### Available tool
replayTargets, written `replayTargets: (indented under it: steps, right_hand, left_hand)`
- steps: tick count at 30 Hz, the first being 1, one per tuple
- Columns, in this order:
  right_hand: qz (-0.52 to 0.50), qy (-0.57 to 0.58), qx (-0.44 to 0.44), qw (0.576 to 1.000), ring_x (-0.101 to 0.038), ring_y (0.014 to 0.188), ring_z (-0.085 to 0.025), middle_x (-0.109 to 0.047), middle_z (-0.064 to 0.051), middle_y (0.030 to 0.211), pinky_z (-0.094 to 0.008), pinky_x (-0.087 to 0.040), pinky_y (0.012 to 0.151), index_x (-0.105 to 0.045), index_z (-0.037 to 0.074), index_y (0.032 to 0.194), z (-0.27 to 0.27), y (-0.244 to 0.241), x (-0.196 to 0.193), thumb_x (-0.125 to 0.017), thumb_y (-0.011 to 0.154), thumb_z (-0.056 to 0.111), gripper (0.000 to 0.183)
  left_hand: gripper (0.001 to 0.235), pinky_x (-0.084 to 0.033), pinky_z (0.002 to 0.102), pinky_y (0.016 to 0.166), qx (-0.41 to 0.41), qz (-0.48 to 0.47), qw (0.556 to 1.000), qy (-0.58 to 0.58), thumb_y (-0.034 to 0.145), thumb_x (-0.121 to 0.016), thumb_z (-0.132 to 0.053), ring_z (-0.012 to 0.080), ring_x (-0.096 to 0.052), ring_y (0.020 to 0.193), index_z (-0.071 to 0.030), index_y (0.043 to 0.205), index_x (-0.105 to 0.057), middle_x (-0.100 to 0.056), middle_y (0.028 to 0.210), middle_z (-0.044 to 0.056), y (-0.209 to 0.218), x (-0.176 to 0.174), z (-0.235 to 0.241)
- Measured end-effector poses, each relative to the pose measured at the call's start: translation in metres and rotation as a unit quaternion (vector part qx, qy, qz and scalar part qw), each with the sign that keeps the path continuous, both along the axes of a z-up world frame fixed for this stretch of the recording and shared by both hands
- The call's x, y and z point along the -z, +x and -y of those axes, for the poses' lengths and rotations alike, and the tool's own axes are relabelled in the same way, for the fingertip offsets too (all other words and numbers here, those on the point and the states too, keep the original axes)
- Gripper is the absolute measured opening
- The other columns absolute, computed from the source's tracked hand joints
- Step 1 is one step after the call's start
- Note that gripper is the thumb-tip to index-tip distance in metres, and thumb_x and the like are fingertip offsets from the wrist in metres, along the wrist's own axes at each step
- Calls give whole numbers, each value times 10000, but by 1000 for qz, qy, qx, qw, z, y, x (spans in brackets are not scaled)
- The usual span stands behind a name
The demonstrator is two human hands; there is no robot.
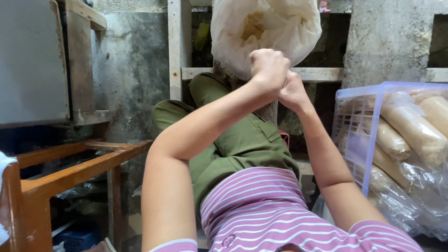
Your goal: The person is packaging a paste-like food ingredient by scooping it from a large bulk bag into small plastic bags using a spoon.
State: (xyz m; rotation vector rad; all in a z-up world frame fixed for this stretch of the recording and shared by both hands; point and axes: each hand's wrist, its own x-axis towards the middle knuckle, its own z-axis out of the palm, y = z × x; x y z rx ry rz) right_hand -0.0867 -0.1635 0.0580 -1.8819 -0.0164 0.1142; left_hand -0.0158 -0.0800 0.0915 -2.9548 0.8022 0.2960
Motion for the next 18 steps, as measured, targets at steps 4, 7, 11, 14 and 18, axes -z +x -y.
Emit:
replayTargets:
  steps: [4,7,11,14,18]
  right_hand:
    - [-21,35,26,999,-511,597,-34,-580,28,787,-214,-427,515,-704,111,971,-3,-12,-25,-688,761,19,230]
    - [-41,74,50,995,-464,581,6,-540,93,614,-179,-390,500,-707,128,847,1,-23,-18,-719,765,33,126]
    - [10,49,65,997,-470,562,-40,-611,-20,769,-220,-398,492,-720,54,1040,-1,-26,-1,-679,725,-7,323]
    - [2,64,60,996,-519,573,-52,-634,-41,814,-217,-403,500,-730,80,1047,-14,-35,-10,-675,723,-8,340]
    - [-21,48,32,998,-553,593,-71,-705,-55,1126,-259,-464,546,-732,104,1157,-31,-53,4,-679,691,-30,488]
  left_hand:
    - [217,-438,493,431,19,18,999,44,825,-544,-127,279,-627,657,-170,810,-756,-628,669,36,-5,-37,4]
    - [224,-435,502,465,29,18,999,-11,784,-545,-135,278,-650,685,-183,784,-765,-657,642,33,3,-71,-23]
    - [210,-524,504,552,6,-67,993,-92,822,-557,-182,365,-719,721,-160,738,-749,-706,663,89,10,-150,-81]
    - [248,-546,531,633,-59,-101,983,-142,837,-480,-157,417,-712,776,-135,792,-722,-709,726,132,14,-167,-113]
    - [306,-550,519,845,-169,-145,961,-162,864,-427,-208,401,-690,968,-158,971,-709,-720,962,137,27,-141,-126]
